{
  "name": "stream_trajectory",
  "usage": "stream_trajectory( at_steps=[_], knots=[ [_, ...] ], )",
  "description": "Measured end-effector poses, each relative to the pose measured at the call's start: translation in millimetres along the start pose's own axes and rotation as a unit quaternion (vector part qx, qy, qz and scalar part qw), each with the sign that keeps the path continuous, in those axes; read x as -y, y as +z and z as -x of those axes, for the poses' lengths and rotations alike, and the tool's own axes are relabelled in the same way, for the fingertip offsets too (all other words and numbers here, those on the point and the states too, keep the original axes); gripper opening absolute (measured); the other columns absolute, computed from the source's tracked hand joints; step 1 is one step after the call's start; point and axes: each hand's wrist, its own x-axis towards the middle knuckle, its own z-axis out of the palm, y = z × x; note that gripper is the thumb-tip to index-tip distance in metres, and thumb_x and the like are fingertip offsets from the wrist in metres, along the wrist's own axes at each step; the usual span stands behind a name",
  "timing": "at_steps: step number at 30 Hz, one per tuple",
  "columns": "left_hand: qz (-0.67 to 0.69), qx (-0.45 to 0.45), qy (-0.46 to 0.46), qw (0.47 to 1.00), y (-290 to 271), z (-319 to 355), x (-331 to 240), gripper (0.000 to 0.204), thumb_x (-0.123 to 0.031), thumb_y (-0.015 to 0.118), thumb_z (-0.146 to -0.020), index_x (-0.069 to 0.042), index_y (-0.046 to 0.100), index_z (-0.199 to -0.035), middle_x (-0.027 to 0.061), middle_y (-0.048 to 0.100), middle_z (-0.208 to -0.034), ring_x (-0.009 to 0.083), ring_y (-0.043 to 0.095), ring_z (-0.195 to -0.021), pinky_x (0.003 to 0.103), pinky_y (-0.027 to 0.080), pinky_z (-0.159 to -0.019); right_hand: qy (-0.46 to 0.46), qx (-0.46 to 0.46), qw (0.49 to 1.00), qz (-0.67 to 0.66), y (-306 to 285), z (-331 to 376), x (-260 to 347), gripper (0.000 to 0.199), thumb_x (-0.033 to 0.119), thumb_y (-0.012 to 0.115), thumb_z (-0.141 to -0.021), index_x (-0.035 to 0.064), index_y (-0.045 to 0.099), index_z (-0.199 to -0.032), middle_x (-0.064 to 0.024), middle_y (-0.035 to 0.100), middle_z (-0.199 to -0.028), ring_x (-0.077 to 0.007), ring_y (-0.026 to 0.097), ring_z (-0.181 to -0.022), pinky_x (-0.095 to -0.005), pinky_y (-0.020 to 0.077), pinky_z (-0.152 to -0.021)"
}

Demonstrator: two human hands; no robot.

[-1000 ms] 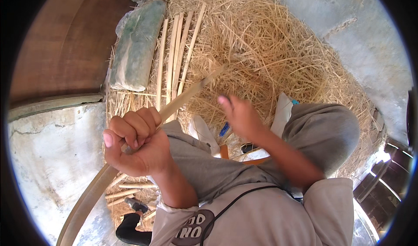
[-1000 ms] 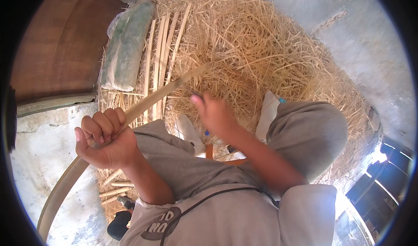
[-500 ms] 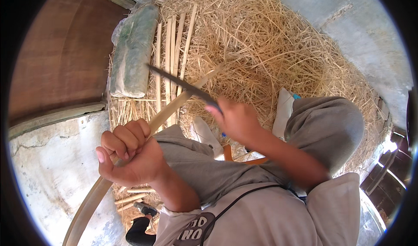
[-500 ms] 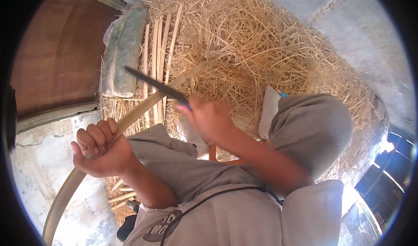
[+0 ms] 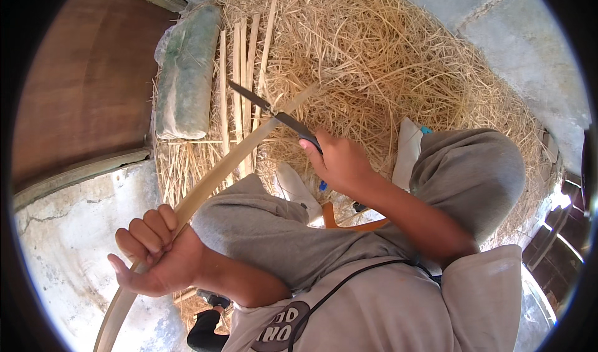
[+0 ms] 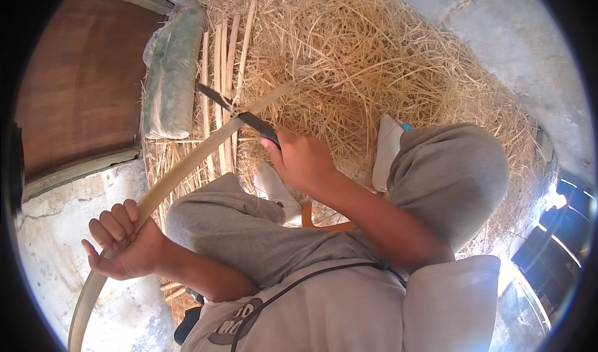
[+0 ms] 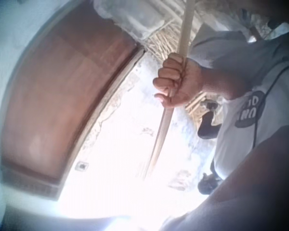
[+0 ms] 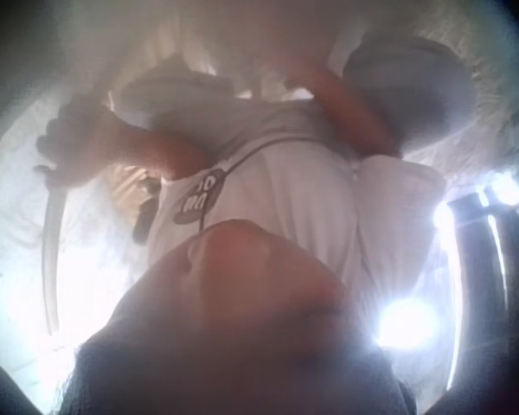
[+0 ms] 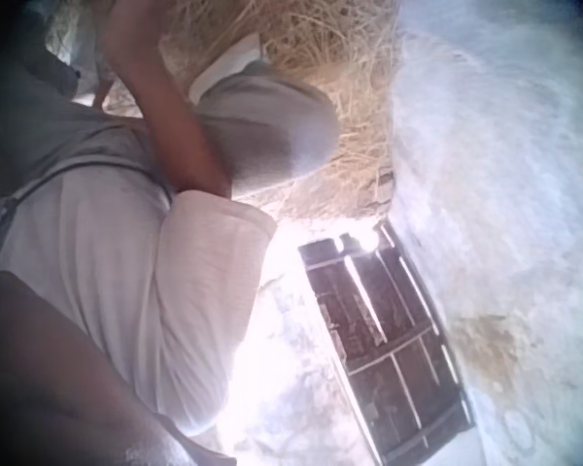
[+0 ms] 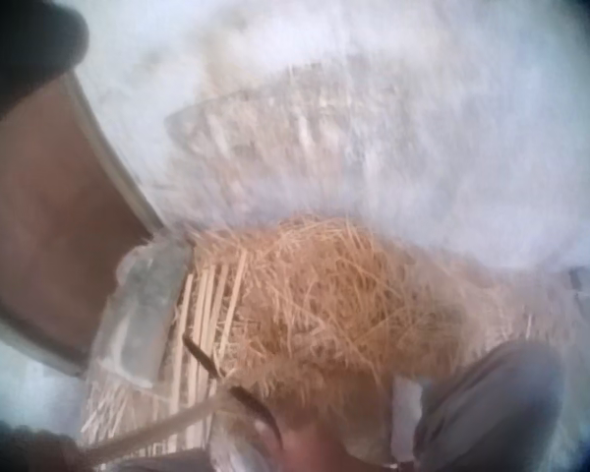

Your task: The person sits on a bed of straw and uses a knife to shave thin strips of bamboo. They hold the bamboo strip in their left hand and scrape the knife along its length to remove the outer layer, occasionally switching to a different tool to continue the process.

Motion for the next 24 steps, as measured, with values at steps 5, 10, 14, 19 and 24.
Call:
stream_trajectory(
  at_steps=[5, 10, 14, 19, 24],
  knots=[
    [-0.023, -0.007, -0.049, 0.999, -0.6, -1.5, 4.2, 0.048, -0.034, 0.053, -0.098, -0.020, 0.027, -0.061, -0.0043, 0.022, -0.051, 0.0100, 0.016, -0.049, 0.030, 0.017, -0.052, 0.091, 0.076, 0.979, -0.168, 7.9, -9.0, -12.2, 0.047, 0.046, 0.051, -0.106, 0.0020, 0.061, -0.092, -0.0156, 0.063, -0.060, -0.0366, 0.066, -0.054, -0.0491, 0.0517, -0.052],
    [-0.043, 0.088, -0.013, 0.995, 2.9, -5.1, 6.7, 0.053, -0.029, 0.042, -0.106, -0.022, 0.024, -0.057, -0.0047, 0.021, -0.048, 0.0095, 0.013, -0.046, 0.030, 0.015, -0.049, -0.056, -0.010, 0.996, -0.072, -0.2, 4.9, 19.3, 0.049, 0.049, 0.052, -0.105, 0.0049, 0.060, -0.087, -0.0119, 0.061, -0.060, -0.0352, 0.064, -0.052, -0.0477, 0.0505, -0.050],
    [-0.010, 0.137, -0.012, 0.990, -0.7, -3.8, 1.8, 0.055, -0.030, 0.038, -0.108, -0.023, 0.024, -0.056, -0.0053, 0.022, -0.047, 0.0090, 0.013, -0.046, 0.030, 0.015, -0.048, -0.118, -0.018, 0.993, -0.018, 2.6, 6.7, 9.6, 0.045, 0.044, 0.055, -0.105, 0.0017, 0.061, -0.091, -0.0138, 0.060, -0.061, -0.0337, 0.062, -0.051, -0.0457, 0.0481, -0.049],
    [-0.101, 0.079, -0.022, 0.992, 11.8, -12.7, 31.0, 0.053, -0.025, 0.041, -0.108, -0.020, 0.023, -0.057, -0.0039, 0.019, -0.048, 0.0113, 0.013, -0.048, 0.031, 0.019, -0.050, 0.068, 0.010, 0.996, 0.051, 27.3, -15.1, -22.1, 0.057, 0.054, 0.047, -0.105, 0.0011, 0.063, -0.091, -0.0169, 0.065, -0.065, -0.0374, 0.065, -0.056, -0.0498, 0.0536, -0.056],
    [-0.078, 0.007, -0.028, 0.997, 3.1, -19.4, 27.3, 0.053, -0.024, 0.042, -0.106, -0.020, 0.023, -0.056, -0.0029, 0.018, -0.048, 0.0116, 0.015, -0.048, 0.032, 0.020, -0.051, 0.117, 0.090, 0.980, -0.136, 24.9, -32.7, -32.5, 0.055, 0.051, 0.047, -0.106, 0.0015, 0.064, -0.090, -0.0190, 0.062, -0.061, -0.0351, 0.067, -0.058, -0.0490, 0.0530, -0.057]
  ],
)
